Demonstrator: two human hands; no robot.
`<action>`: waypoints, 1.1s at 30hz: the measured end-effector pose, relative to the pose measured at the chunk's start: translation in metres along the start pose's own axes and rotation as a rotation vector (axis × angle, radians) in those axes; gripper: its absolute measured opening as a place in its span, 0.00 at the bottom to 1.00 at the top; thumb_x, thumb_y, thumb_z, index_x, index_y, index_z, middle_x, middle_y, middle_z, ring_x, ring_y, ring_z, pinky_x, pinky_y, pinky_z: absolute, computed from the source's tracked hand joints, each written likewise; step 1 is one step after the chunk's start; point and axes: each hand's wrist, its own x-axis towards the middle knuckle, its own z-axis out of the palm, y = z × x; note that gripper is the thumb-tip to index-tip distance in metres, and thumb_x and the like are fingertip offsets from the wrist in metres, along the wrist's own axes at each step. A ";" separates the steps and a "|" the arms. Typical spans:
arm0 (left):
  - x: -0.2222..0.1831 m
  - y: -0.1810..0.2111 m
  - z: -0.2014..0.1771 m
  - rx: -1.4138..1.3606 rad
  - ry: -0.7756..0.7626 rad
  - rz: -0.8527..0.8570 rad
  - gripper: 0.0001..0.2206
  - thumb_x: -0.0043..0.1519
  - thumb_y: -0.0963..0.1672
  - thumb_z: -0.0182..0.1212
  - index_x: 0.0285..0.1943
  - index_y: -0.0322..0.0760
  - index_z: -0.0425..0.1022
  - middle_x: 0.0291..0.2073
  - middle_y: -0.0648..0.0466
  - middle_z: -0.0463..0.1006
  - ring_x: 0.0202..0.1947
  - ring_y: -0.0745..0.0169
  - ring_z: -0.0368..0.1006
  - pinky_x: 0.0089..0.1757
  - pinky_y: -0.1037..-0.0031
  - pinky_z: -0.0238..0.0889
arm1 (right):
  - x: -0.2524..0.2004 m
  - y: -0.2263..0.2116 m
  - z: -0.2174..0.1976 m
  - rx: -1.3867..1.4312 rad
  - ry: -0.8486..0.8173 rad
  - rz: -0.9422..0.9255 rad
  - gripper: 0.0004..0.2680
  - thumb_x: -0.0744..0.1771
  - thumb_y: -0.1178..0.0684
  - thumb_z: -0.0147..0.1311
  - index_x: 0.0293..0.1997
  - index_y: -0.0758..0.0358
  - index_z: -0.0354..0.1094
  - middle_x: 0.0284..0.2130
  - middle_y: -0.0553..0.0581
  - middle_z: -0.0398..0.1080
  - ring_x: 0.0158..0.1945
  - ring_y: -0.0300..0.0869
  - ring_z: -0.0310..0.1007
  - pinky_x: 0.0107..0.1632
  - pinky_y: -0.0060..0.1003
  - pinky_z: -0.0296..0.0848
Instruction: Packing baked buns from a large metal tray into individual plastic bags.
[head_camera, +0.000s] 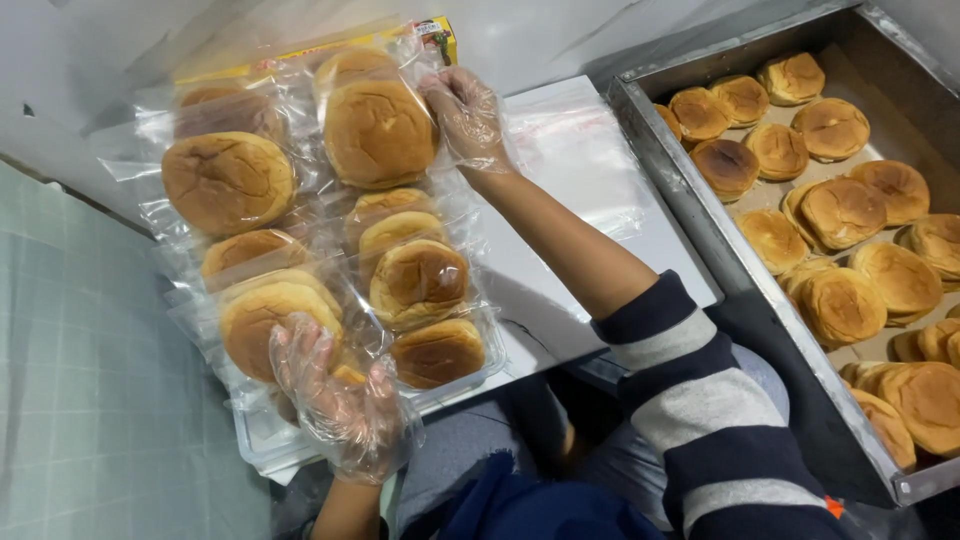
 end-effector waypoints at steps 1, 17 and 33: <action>0.000 0.000 0.000 -0.030 -0.002 -0.011 0.18 0.54 0.42 0.47 0.53 0.33 0.53 0.53 0.46 0.57 0.61 0.46 0.46 0.62 0.54 0.36 | 0.000 0.004 0.000 0.024 0.052 -0.010 0.03 0.60 0.57 0.48 0.24 0.63 0.60 0.20 0.49 0.59 0.24 0.32 0.57 0.28 0.23 0.62; -0.005 -0.006 0.001 -0.042 -0.011 -0.052 0.19 0.53 0.41 0.49 0.54 0.34 0.53 0.53 0.48 0.58 0.62 0.47 0.45 0.62 0.55 0.39 | -0.004 0.009 0.005 -0.001 -0.067 0.094 0.02 0.61 0.59 0.40 0.28 0.60 0.58 0.21 0.47 0.57 0.24 0.32 0.53 0.30 0.24 0.58; -0.002 -0.005 0.000 -0.047 0.012 -0.017 0.18 0.54 0.41 0.47 0.53 0.33 0.54 0.52 0.47 0.60 0.60 0.48 0.49 0.62 0.56 0.38 | 0.011 0.015 -0.049 0.019 -0.095 0.169 0.15 0.60 0.46 0.48 0.43 0.64 0.58 0.41 0.60 0.64 0.49 0.48 0.62 0.55 0.45 0.58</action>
